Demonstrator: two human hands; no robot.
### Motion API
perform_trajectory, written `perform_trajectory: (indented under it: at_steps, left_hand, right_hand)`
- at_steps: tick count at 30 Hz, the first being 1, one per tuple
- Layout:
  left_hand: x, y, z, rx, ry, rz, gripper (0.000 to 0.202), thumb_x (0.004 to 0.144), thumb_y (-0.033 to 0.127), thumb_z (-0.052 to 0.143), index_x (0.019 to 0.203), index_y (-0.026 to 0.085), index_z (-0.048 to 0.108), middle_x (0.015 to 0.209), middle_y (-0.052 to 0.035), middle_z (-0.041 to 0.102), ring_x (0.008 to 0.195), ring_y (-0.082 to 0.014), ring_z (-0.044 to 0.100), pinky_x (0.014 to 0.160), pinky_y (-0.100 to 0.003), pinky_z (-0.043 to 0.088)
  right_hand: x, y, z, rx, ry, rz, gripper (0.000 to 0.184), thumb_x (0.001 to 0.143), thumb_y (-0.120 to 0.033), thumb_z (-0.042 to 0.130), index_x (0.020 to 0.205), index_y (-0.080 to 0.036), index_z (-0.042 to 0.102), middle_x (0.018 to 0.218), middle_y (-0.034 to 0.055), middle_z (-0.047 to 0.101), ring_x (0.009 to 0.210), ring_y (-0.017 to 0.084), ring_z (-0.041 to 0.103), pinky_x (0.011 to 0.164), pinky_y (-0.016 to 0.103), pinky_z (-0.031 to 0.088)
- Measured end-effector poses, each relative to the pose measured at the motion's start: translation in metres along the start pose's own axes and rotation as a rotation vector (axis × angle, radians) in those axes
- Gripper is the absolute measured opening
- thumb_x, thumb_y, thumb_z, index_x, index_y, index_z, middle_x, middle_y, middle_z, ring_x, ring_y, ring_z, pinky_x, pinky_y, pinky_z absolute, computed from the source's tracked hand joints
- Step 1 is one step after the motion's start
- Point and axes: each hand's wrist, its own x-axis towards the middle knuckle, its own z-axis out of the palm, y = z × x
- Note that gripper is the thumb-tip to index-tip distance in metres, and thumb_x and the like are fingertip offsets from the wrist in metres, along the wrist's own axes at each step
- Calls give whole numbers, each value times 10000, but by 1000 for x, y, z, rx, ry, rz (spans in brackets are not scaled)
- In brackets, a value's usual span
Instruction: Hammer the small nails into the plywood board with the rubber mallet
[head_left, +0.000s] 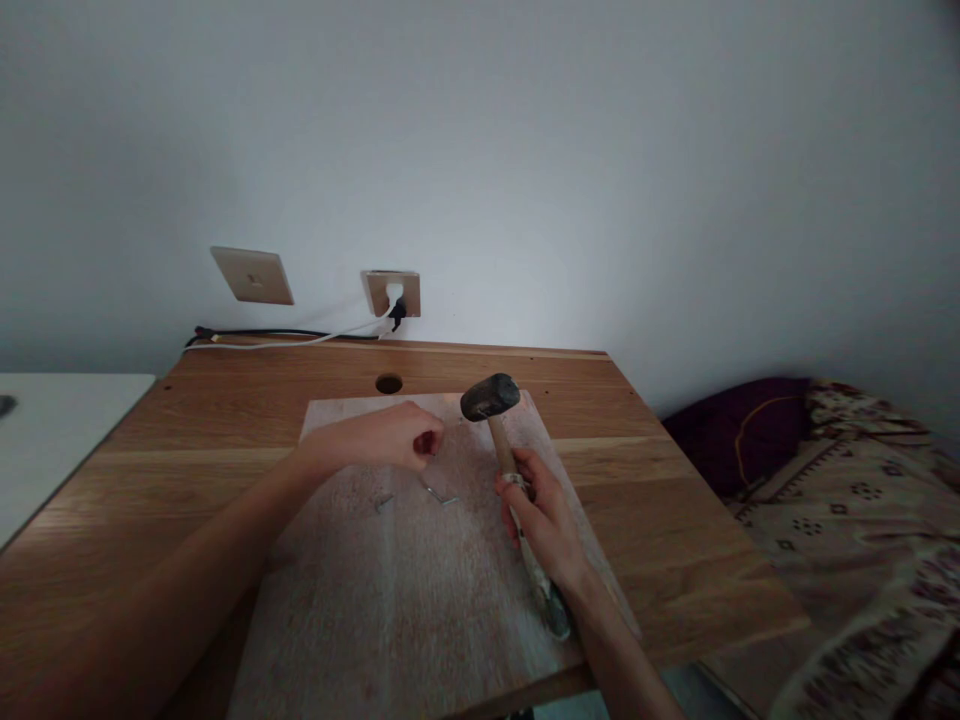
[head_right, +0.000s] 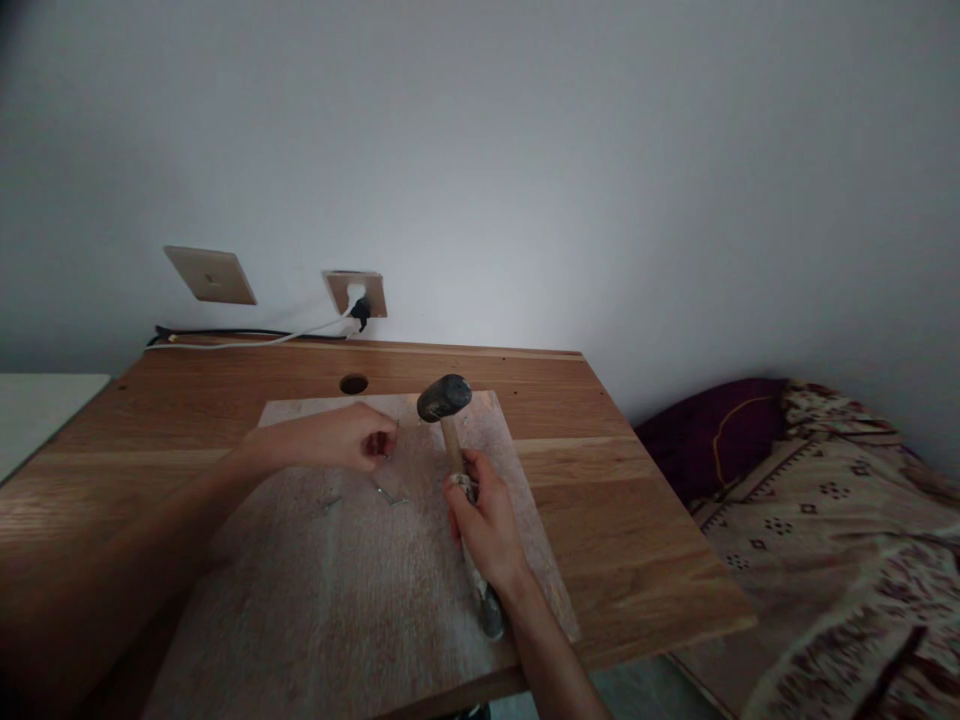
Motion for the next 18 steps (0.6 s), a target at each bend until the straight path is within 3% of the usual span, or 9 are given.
perform_trajectory:
  at_steps: [4, 6, 11, 18]
  left_hand:
    - [-3, -21, -16, -81, 213, -83, 208, 831, 174, 631, 1003, 209, 741, 864, -6, 745, 774, -165, 665, 711, -267, 475]
    - [-3, -30, -19, -101, 289, -93, 169, 867, 236, 637, 995, 203, 742, 890, -16, 753, 792, -164, 659, 743, -276, 485]
    - [-1, -42, -11, -135, 269, -76, 96, 825, 257, 689, 895, 198, 715, 804, -1, 725, 721, -153, 636, 708, -275, 488]
    - [-3, -40, -7, -157, 247, -93, 84, 819, 236, 672, 878, 182, 698, 789, 9, 702, 724, -154, 626, 677, -267, 466]
  right_hand:
    - [0, 2, -1, -9, -3, -1, 332, 902, -403, 590, 1163, -204, 543, 573, -88, 516, 409, 140, 485, 380, 257, 405]
    - [-1, 2, -1, -16, -1, -3, 318, 911, -392, 583, 1165, -203, 550, 563, -87, 522, 404, 141, 482, 384, 259, 399]
    - [-1, 3, 0, -15, 5, -17, 315, 909, -381, 581, 1165, -198, 566, 595, -76, 545, 407, 135, 488, 394, 261, 394]
    - [-1, 3, 0, 4, 1, -13, 331, 894, -397, 594, 1157, -199, 559, 587, -86, 537, 403, 128, 474, 383, 253, 391]
